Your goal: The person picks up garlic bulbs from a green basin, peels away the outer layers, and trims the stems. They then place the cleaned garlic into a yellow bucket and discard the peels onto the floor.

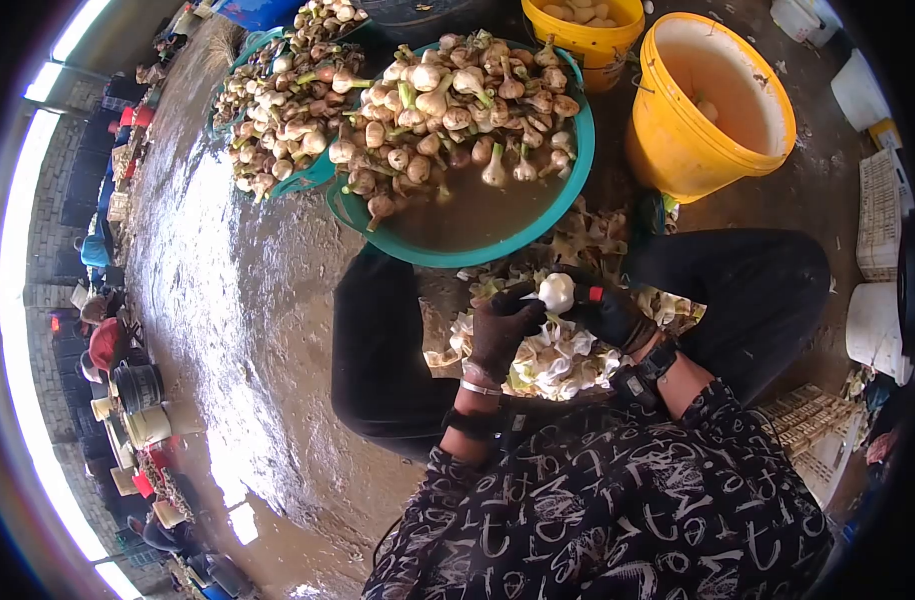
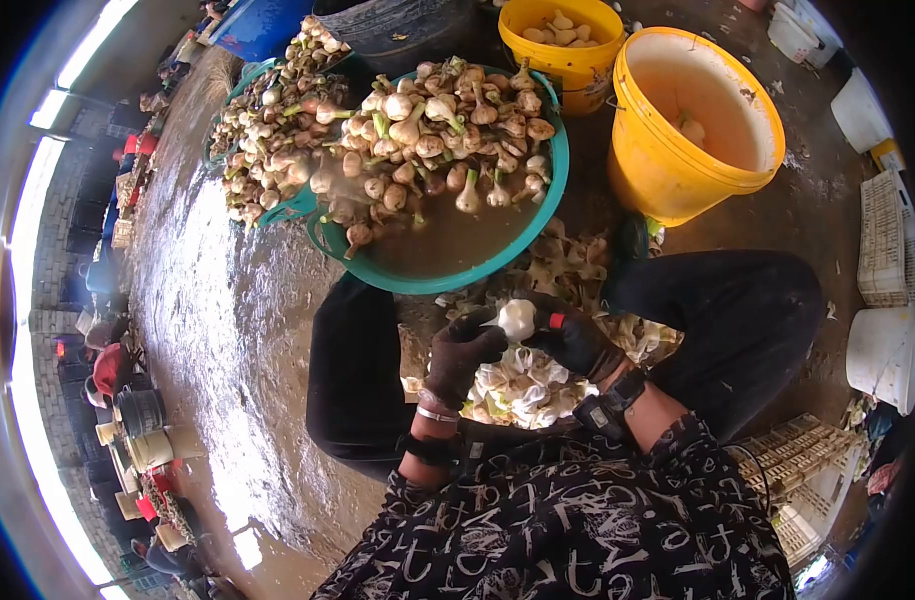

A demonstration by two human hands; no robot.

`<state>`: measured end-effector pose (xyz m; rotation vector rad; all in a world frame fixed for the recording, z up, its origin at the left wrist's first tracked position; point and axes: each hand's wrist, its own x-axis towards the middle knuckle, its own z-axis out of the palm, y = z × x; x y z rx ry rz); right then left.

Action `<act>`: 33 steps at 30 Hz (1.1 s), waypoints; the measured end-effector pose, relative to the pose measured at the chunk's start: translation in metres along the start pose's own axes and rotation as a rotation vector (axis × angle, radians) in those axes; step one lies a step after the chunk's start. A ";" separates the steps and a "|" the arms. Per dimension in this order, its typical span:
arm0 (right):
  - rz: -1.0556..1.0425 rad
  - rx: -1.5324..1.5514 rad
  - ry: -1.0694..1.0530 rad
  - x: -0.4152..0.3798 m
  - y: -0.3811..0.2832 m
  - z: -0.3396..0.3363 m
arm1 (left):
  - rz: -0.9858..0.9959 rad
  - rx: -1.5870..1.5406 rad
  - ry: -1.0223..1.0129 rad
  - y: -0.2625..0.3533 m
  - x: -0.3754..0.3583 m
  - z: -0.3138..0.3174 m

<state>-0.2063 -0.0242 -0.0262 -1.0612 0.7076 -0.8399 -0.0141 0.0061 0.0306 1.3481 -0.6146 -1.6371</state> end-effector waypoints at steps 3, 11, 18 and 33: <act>-0.011 -0.009 -0.010 -0.001 0.013 -0.001 | -0.011 0.049 -0.030 0.002 0.001 -0.003; 0.403 1.444 -0.281 -0.004 0.010 0.008 | 0.464 0.984 0.236 -0.028 0.019 -0.013; 0.426 1.468 -0.286 0.001 0.018 0.000 | 0.358 0.777 0.161 -0.014 0.028 -0.029; 0.253 1.124 0.300 0.083 -0.078 -0.021 | 0.465 1.100 0.262 0.011 0.279 -0.055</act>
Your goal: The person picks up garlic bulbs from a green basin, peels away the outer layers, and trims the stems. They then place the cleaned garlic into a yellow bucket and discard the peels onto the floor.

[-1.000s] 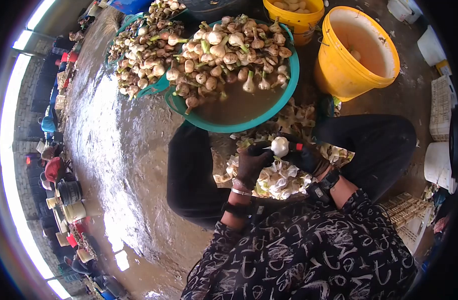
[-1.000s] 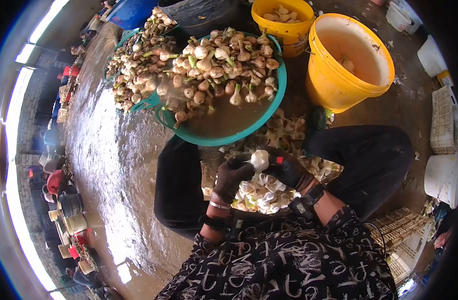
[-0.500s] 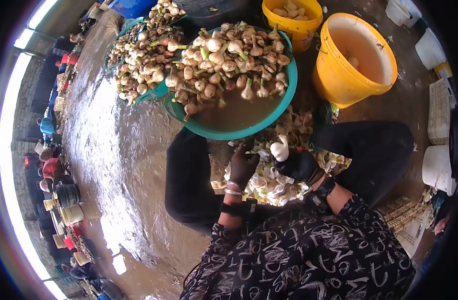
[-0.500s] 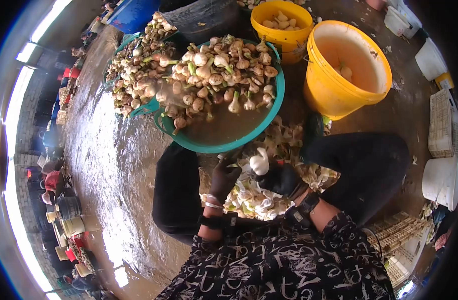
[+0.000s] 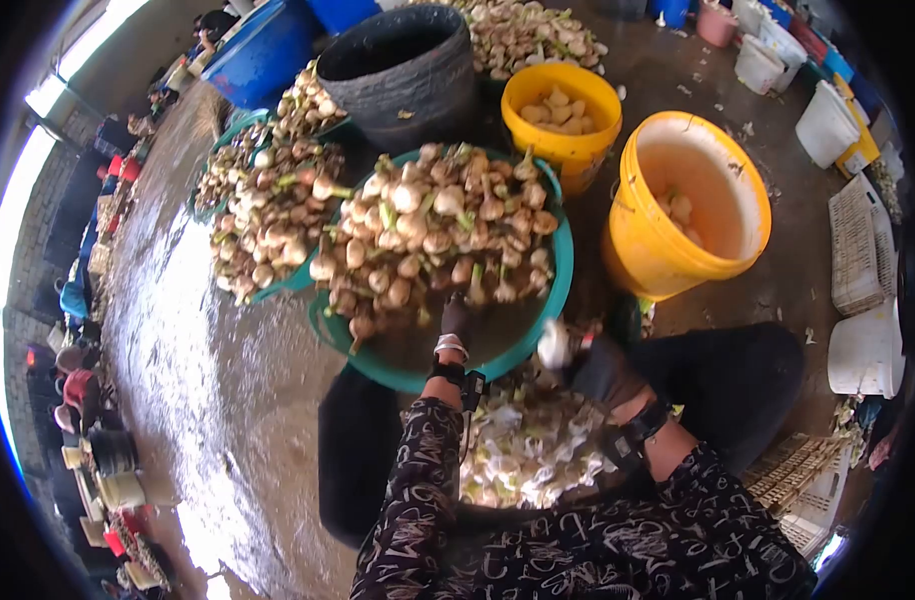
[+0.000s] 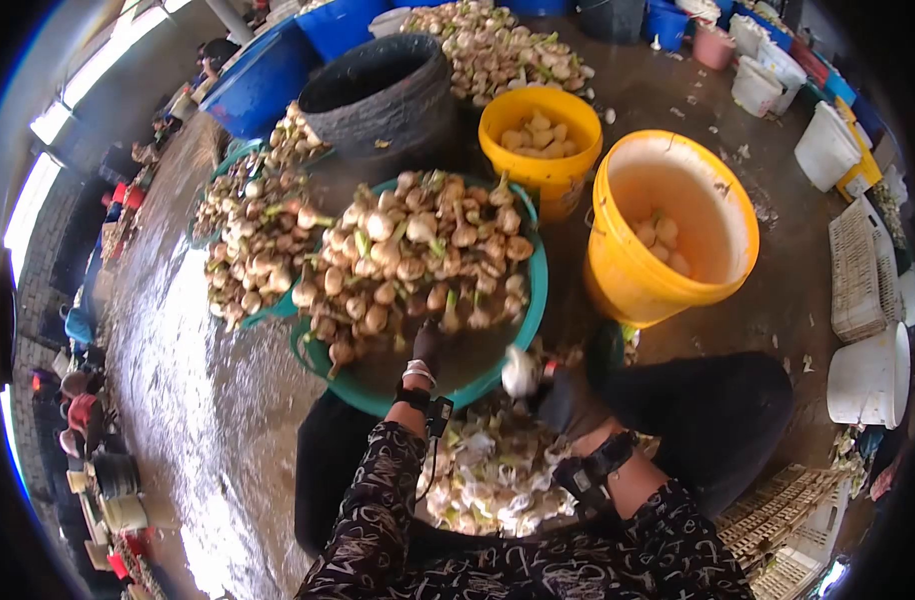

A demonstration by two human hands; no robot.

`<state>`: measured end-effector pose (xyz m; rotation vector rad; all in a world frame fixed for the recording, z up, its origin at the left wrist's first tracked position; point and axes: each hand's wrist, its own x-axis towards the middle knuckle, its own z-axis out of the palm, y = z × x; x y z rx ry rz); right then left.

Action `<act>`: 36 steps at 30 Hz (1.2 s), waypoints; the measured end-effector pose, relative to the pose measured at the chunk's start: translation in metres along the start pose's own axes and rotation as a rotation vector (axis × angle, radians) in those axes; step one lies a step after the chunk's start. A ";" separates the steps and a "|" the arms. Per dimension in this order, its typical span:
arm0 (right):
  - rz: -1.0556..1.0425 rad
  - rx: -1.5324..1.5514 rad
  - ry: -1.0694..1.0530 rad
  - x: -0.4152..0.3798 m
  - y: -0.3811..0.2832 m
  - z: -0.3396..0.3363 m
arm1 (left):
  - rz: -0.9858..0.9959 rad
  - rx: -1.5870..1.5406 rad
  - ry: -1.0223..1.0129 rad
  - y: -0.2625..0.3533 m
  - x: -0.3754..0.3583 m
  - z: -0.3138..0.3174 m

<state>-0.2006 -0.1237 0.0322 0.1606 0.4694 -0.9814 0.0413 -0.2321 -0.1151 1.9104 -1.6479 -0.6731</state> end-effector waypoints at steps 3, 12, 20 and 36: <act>-0.415 -0.550 -0.180 0.014 -0.059 0.038 | -0.008 0.023 -0.086 0.009 0.024 0.013; -0.750 -1.533 0.364 0.038 0.005 -0.049 | 0.033 -0.664 -0.468 0.100 -0.095 -0.060; -0.542 -1.522 0.209 -0.020 0.035 -0.007 | 0.423 0.066 -0.311 0.148 -0.155 -0.116; 0.065 -1.149 0.036 -0.090 0.045 0.017 | 0.379 -0.240 -0.073 0.136 -0.222 -0.111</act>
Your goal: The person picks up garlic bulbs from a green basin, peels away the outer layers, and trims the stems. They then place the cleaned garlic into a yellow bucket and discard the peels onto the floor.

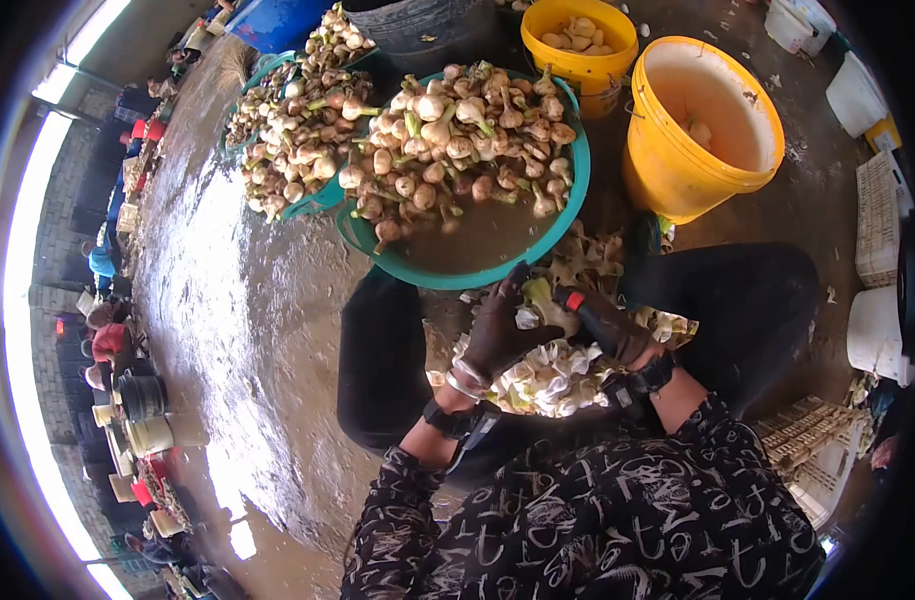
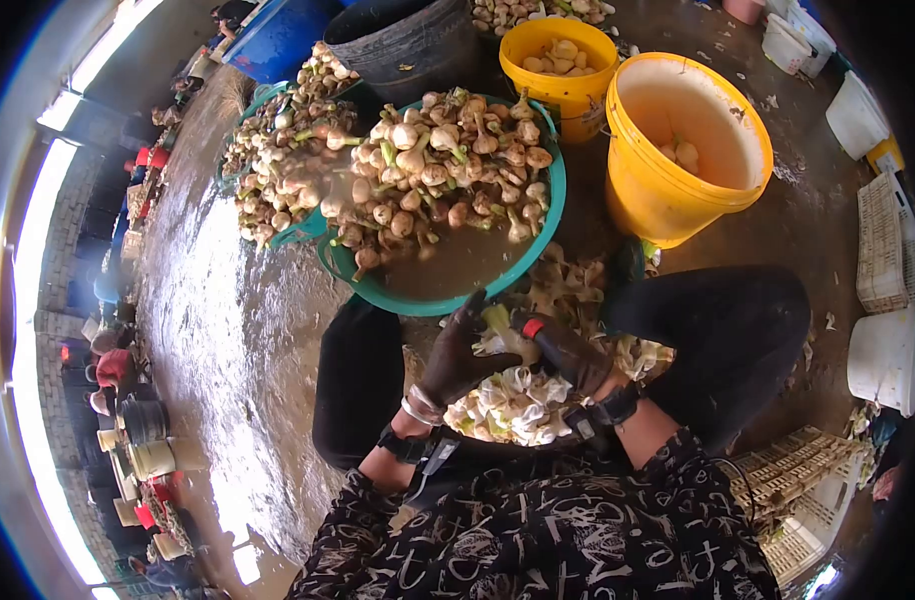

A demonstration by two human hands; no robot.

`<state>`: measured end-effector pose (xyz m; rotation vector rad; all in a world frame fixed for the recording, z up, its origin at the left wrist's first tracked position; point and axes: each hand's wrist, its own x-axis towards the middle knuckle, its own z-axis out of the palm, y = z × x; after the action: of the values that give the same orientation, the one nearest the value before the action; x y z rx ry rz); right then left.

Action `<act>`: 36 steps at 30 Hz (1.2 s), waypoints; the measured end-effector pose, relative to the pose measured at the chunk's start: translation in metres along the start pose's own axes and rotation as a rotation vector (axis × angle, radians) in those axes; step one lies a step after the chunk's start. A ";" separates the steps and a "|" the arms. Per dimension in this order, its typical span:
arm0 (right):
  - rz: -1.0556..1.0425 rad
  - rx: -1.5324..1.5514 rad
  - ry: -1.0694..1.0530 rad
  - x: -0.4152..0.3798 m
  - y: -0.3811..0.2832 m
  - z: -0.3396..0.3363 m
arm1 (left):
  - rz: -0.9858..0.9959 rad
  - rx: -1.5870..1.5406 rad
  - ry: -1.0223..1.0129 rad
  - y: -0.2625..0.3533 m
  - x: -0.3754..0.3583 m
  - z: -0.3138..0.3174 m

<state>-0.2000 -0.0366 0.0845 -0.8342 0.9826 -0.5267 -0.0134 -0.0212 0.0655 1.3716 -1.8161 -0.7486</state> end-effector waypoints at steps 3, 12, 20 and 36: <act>-0.134 -0.540 -0.136 0.031 0.043 -0.033 | -0.027 0.110 -0.314 -0.009 -0.005 -0.007; -0.521 -0.704 -0.041 0.020 0.045 -0.036 | -0.861 -1.072 -0.153 -0.033 -0.022 0.022; -0.067 0.731 0.064 0.036 0.053 -0.024 | 0.055 -0.075 -0.138 -0.044 -0.053 0.033; 0.148 0.928 0.125 0.070 0.089 -0.062 | -0.398 -0.752 -0.514 -0.005 -0.037 -0.060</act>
<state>-0.2199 -0.0577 -0.0409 0.1008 0.7764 -0.8160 0.0446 0.0116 0.0882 1.0717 -1.3489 -1.9039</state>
